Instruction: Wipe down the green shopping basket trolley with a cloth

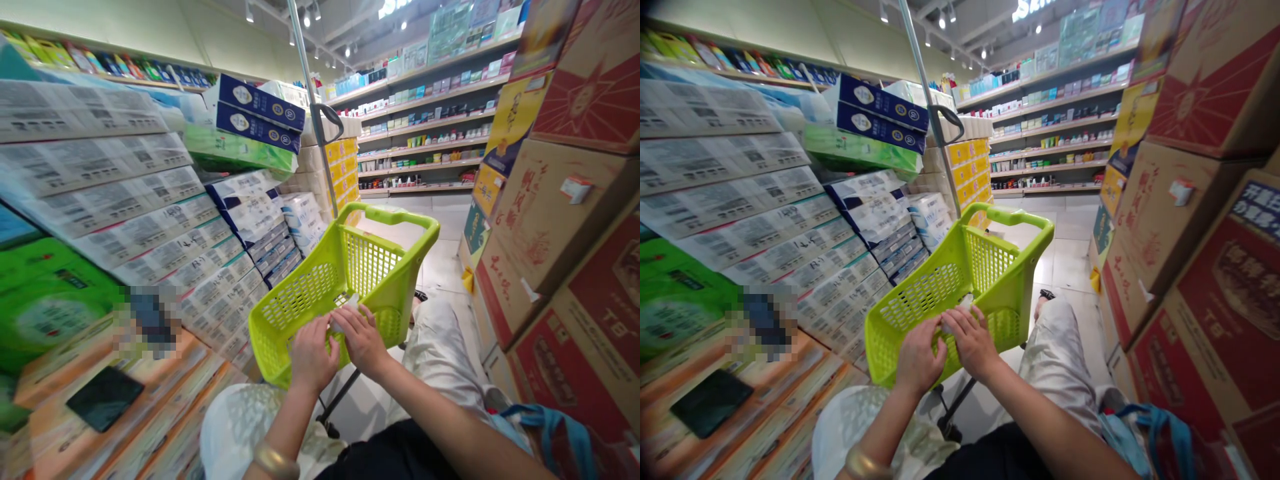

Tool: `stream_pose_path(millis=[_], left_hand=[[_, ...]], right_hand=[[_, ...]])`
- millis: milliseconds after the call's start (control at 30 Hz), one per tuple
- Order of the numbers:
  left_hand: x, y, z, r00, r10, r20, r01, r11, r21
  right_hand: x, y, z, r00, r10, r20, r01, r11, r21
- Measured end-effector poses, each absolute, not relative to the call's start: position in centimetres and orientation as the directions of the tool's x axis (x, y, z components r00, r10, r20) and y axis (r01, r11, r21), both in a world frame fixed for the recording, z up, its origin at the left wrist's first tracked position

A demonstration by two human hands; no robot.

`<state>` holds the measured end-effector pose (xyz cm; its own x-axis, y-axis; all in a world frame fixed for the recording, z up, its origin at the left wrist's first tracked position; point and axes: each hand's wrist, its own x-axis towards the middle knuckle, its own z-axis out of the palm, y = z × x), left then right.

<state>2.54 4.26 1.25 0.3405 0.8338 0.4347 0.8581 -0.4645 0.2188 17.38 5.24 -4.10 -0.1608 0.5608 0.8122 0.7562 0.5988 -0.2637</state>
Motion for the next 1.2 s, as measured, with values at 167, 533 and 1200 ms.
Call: stream_pose_path(millis=[167, 533, 1200], left_hand=[[4.6, 5.1, 1.3, 0.292, 0.913, 0.283, 0.860, -0.380, 0.340], [4.3, 4.3, 0.4, 0.370, 0.895, 0.249, 0.909, -0.404, 0.100], [2.6, 4.3, 0.4, 0.339, 0.904, 0.262, 0.916, -0.380, 0.125]], right_hand=[[19.8, 5.4, -4.8, 0.094, 0.493, 0.865, 0.693, 0.591, -0.412], [19.1, 5.9, -6.7, 0.352, 0.544, 0.762, 0.585, 0.507, -0.633], [19.4, 6.0, -9.1, 0.158, 0.620, 0.769, 0.585, 0.568, -0.579]])
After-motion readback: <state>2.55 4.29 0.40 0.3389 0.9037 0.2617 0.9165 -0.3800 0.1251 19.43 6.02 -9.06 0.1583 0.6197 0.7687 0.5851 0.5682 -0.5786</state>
